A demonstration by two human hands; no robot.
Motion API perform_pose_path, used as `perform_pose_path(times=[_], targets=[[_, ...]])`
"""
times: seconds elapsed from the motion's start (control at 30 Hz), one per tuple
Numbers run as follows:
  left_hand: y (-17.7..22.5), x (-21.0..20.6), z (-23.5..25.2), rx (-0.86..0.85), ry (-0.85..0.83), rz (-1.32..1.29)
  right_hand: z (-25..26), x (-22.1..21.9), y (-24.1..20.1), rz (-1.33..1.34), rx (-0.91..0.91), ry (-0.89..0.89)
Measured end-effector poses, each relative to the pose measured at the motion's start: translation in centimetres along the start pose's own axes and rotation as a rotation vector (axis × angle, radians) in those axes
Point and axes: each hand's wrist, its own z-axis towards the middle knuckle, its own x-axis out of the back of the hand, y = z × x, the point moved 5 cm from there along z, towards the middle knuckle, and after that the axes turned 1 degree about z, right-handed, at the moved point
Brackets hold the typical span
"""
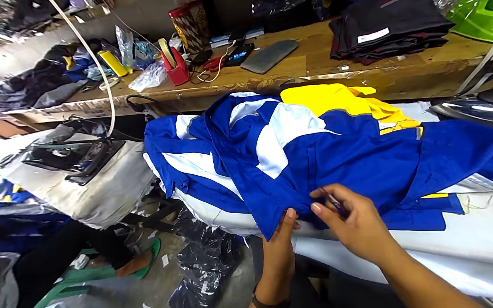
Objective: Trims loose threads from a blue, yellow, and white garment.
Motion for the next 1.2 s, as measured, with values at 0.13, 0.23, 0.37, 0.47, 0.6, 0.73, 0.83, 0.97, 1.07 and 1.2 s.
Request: perform_pose_path(times=[0.13, 0.23, 0.37, 0.47, 0.6, 0.73, 0.83, 0.97, 1.07, 1.2], targets=[[0.4, 0.4, 0.3, -0.055, -0.005, 0.002, 1.7, -1.9, 0.3, 0.304, -0.071, -0.183], [0.6, 0.6, 0.0, -0.133, 0.016, -0.024, 1.7, -2.3, 0.7, 0.426, -0.119, -0.150], [0.0, 0.7, 0.6, -0.054, -0.086, -0.125, 1.5, -2.7, 1.0, 0.540, -0.158, -0.187], [-0.7, 0.7, 1.0, 0.044, -0.129, -0.167, 1.2, -3.2, 1.3, 0.530, -0.165, -0.164], [-0.6, 0.7, 1.1, 0.065, -0.153, -0.150, 1.1, -2.9, 1.9, 0.352, -0.110, -0.049], [-0.2, 0.6, 0.8, 0.057, -0.128, -0.147, 0.3, -0.5, 1.5, -0.049, -0.044, -0.007], [0.1, 0.2, 0.5, 0.049, -0.089, -0.119, -1.1, 0.8, 0.7, -0.179, 0.029, 0.019], [0.1, 0.1, 0.4, -0.009, -0.023, -0.116, -2.9, 1.3, 0.0, -0.170, 0.126, 0.147], [0.0, 0.1, 0.5, -0.021, -0.020, -0.111, -3.2, 1.4, -0.3, -0.173, 0.158, 0.195], [0.0, 0.0, 0.4, -0.042, -0.021, -0.111, -3.1, 1.0, -0.2, -0.224, 0.151, 0.200]])
